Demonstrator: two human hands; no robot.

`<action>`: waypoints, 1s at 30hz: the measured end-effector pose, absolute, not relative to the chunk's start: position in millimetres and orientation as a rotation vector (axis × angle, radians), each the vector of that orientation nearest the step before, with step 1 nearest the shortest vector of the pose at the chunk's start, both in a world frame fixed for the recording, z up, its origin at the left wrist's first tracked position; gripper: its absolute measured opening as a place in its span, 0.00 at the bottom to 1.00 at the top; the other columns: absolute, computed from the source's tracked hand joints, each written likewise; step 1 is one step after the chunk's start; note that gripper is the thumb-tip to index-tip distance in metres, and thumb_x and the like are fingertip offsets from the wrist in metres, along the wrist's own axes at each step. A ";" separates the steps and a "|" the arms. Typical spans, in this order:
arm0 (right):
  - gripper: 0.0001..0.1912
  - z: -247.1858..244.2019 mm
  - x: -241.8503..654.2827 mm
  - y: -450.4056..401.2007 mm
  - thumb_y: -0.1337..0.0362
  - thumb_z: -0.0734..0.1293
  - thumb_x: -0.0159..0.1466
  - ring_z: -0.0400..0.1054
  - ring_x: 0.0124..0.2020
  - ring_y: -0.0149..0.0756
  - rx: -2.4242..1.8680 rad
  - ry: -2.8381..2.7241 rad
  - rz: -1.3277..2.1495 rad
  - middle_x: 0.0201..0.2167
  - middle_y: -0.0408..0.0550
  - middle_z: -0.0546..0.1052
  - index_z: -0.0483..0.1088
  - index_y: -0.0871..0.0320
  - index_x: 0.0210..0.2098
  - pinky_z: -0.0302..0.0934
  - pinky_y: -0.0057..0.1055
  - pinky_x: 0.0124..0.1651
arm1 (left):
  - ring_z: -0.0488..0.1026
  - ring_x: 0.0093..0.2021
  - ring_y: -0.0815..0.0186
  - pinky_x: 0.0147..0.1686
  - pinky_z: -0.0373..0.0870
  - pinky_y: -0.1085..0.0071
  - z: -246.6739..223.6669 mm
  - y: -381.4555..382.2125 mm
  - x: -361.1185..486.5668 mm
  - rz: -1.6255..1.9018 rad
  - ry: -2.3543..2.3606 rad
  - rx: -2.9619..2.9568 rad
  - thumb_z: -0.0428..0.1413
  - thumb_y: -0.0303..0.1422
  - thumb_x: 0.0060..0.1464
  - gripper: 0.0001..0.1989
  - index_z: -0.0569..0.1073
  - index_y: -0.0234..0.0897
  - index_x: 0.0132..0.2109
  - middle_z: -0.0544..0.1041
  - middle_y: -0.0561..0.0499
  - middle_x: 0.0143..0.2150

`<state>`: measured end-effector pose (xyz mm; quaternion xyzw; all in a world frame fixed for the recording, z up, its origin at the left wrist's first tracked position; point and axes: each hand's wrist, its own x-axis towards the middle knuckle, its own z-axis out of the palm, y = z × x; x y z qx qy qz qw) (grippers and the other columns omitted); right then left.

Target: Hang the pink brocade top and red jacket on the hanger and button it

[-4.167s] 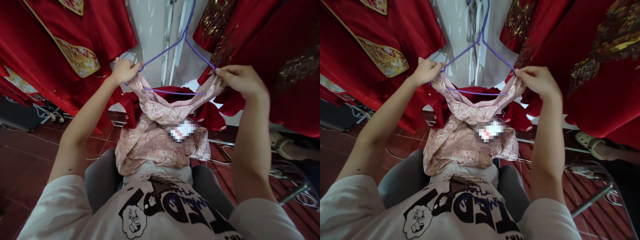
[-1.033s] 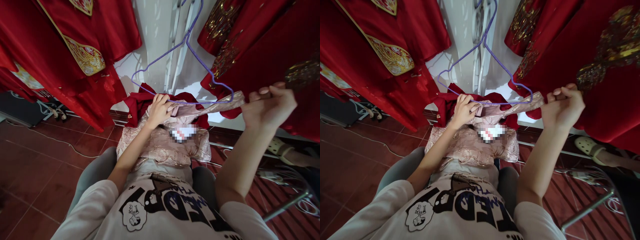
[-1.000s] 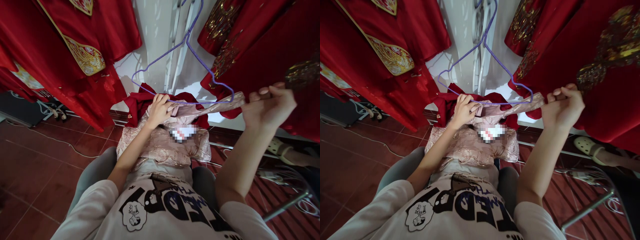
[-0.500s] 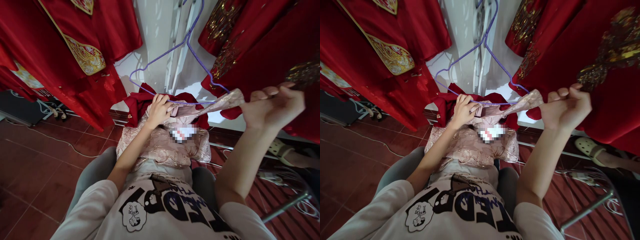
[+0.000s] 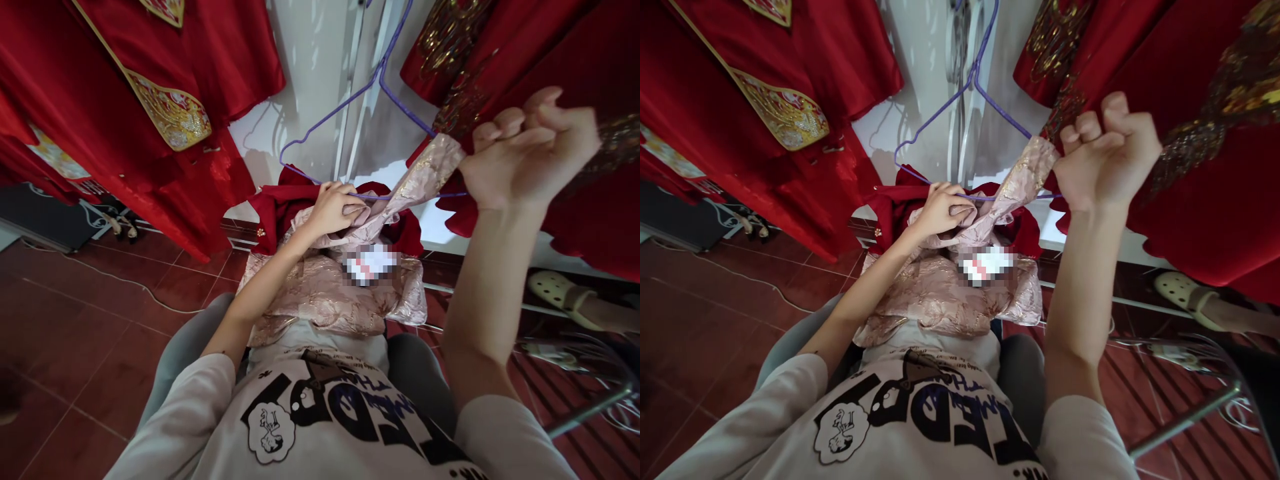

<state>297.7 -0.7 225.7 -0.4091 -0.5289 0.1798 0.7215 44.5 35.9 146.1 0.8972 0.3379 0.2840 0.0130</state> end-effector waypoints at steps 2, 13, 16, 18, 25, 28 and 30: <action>0.16 225.9 285.8 -9.3 0.54 0.61 0.48 0.58 0.31 0.34 -0.783 -1.093 0.566 0.29 0.44 0.53 0.48 0.52 0.26 0.63 0.36 0.43 | 0.72 0.48 0.58 0.54 0.61 0.55 145.4 36.7 46.9 0.868 1.057 2.788 0.56 0.32 0.63 0.09 0.82 0.44 0.43 0.78 0.49 0.44; 0.10 225.1 266.0 -67.3 0.62 0.68 0.64 0.73 0.48 0.36 -1.164 -1.513 -0.055 0.44 0.47 0.77 0.73 0.55 0.44 0.64 0.43 0.58 | 0.72 0.48 0.60 0.56 0.59 0.55 145.0 33.8 52.2 0.903 1.032 2.721 0.58 0.32 0.62 0.08 0.82 0.46 0.45 0.79 0.52 0.45; 0.21 223.5 257.3 -36.1 0.63 0.69 0.63 0.70 0.55 0.42 -1.257 -1.608 -0.077 0.53 0.54 0.75 0.66 0.57 0.56 0.62 0.46 0.59 | 0.72 0.49 0.60 0.56 0.60 0.54 146.2 32.0 53.4 0.901 1.041 2.719 0.59 0.32 0.62 0.08 0.82 0.46 0.44 0.78 0.52 0.44; 0.19 219.9 248.0 -17.3 0.59 0.65 0.67 0.69 0.57 0.47 -1.424 -1.609 -0.083 0.53 0.55 0.75 0.66 0.57 0.56 0.57 0.53 0.61 | 0.72 0.50 0.58 0.57 0.60 0.52 148.3 29.8 52.1 0.897 1.070 2.735 0.60 0.33 0.61 0.06 0.82 0.46 0.43 0.78 0.51 0.44; 0.14 215.0 235.2 -6.2 0.60 0.56 0.72 0.72 0.53 0.44 -1.514 -1.476 -0.077 0.52 0.49 0.79 0.71 0.53 0.49 0.54 0.45 0.61 | 0.70 0.51 0.63 0.56 0.69 0.63 169.6 34.4 9.2 1.297 0.919 2.707 0.62 0.25 0.56 0.06 0.78 0.38 0.42 0.71 0.47 0.50; 0.14 214.7 243.4 -6.1 0.58 0.57 0.72 0.73 0.52 0.43 -1.511 -1.487 -0.102 0.50 0.48 0.80 0.73 0.53 0.47 0.57 0.41 0.58 | 0.68 0.52 0.64 0.57 0.68 0.63 181.5 53.5 -29.5 1.599 1.245 2.539 0.62 0.24 0.55 0.07 0.76 0.37 0.41 0.70 0.47 0.48; 0.15 212.7 248.0 -3.4 0.58 0.58 0.72 0.74 0.50 0.41 -1.490 -1.500 -0.134 0.48 0.48 0.80 0.74 0.53 0.47 0.59 0.39 0.57 | 0.69 0.51 0.62 0.54 0.69 0.62 187.2 71.2 -58.3 1.558 1.588 2.359 0.63 0.26 0.54 0.09 0.74 0.36 0.42 0.70 0.47 0.48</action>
